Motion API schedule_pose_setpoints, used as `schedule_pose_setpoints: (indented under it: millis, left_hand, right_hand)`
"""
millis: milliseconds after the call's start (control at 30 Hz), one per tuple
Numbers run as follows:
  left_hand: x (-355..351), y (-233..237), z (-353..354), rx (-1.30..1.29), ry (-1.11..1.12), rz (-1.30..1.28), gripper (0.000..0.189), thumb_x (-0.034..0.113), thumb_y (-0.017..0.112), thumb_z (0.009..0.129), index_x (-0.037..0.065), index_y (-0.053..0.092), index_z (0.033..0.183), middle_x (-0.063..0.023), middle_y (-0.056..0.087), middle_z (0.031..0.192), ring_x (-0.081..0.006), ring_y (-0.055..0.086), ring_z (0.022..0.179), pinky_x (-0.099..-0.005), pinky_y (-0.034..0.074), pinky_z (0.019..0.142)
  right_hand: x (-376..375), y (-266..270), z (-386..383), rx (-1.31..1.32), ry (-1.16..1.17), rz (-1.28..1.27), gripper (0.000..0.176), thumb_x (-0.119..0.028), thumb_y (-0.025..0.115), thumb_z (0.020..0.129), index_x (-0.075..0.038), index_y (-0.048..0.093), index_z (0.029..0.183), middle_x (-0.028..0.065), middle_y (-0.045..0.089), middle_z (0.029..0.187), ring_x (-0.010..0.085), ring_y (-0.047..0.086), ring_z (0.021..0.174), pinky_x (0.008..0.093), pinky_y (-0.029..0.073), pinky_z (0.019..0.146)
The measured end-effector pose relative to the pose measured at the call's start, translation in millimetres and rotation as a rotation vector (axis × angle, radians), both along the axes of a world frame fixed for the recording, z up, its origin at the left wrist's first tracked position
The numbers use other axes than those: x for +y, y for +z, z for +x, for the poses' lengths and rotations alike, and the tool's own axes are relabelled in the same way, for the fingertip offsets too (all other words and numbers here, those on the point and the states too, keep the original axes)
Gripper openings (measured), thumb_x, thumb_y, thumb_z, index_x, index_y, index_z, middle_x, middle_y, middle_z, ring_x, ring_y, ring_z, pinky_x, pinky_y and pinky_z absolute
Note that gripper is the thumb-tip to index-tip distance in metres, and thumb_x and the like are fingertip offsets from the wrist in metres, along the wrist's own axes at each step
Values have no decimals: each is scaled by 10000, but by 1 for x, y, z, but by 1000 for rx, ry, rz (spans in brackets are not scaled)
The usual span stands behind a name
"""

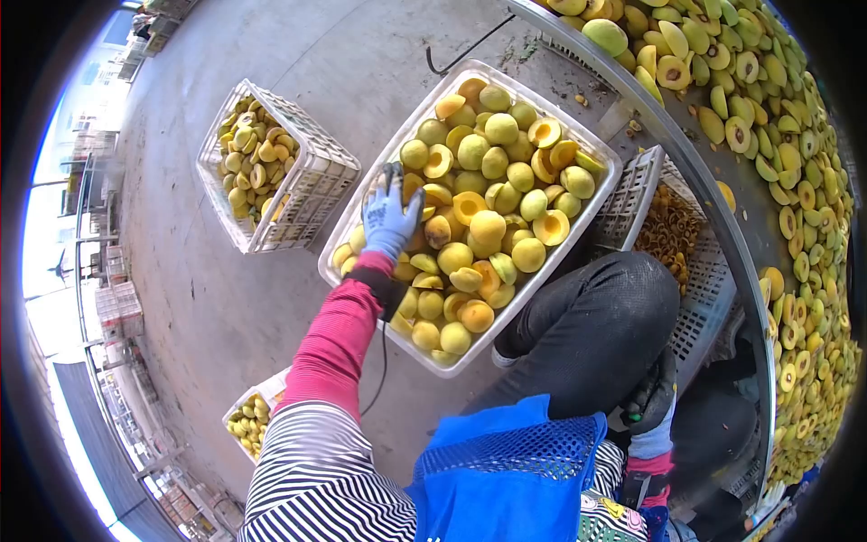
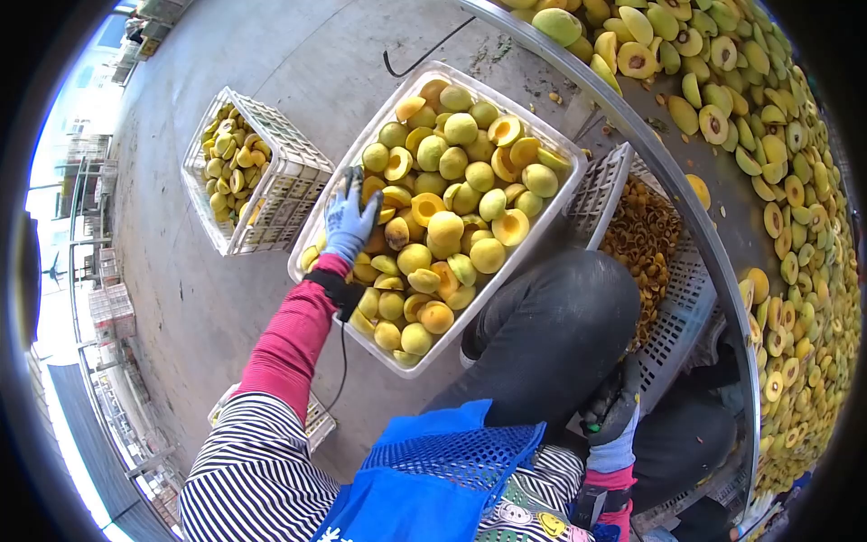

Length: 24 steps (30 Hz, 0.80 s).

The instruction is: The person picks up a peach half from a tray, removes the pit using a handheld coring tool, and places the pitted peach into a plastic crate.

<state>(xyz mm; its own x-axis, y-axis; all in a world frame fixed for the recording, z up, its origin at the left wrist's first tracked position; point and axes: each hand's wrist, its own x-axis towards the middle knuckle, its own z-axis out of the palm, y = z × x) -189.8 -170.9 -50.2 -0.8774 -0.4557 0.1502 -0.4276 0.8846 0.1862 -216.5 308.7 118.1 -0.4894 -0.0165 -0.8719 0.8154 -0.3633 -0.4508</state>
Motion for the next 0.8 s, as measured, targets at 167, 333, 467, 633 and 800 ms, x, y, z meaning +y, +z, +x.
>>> schedule_pose_setpoints:
  millis: [167,333,467,633,800]
  left_hand:
    - [50,16,-2,-29,-9,-124,432,420,500,875,67,638,1082,-82,547,1221,-350,372,1227,-466,228,1062]
    - [23,13,-3,-155,-9,131,373,433,501,872,125,679,986,-49,607,1141,-337,400,1222,-461,253,1032]
    - [-4,51,-4,0,-127,507,284,285,578,855,107,654,1062,-91,616,1125,-307,522,1111,-403,377,966]
    - [12,4,-34,75,-51,83,696,460,459,907,66,242,1438,-184,251,1473,-341,239,1353,-435,170,1112]
    - [39,-2,-37,-206,39,-156,840,577,422,867,93,100,1473,-138,93,1528,-304,84,1405,-445,46,1134]
  right_hand:
    - [33,-30,2,21,68,-220,377,-414,369,968,-151,519,1192,8,624,917,39,423,377,168,252,282]
    - [0,-1,-2,21,25,90,409,-388,320,986,-138,486,1263,28,643,1050,26,467,413,145,251,283]
    - [30,-20,12,90,6,-72,389,-406,365,975,-149,528,1217,9,659,935,41,473,404,149,289,289]
    - [8,-9,1,18,25,87,330,-533,482,897,-220,562,829,-61,421,526,70,342,334,205,239,307]
    - [8,1,1,-38,53,95,319,-526,522,881,-219,551,798,-60,451,535,73,369,359,216,272,319]
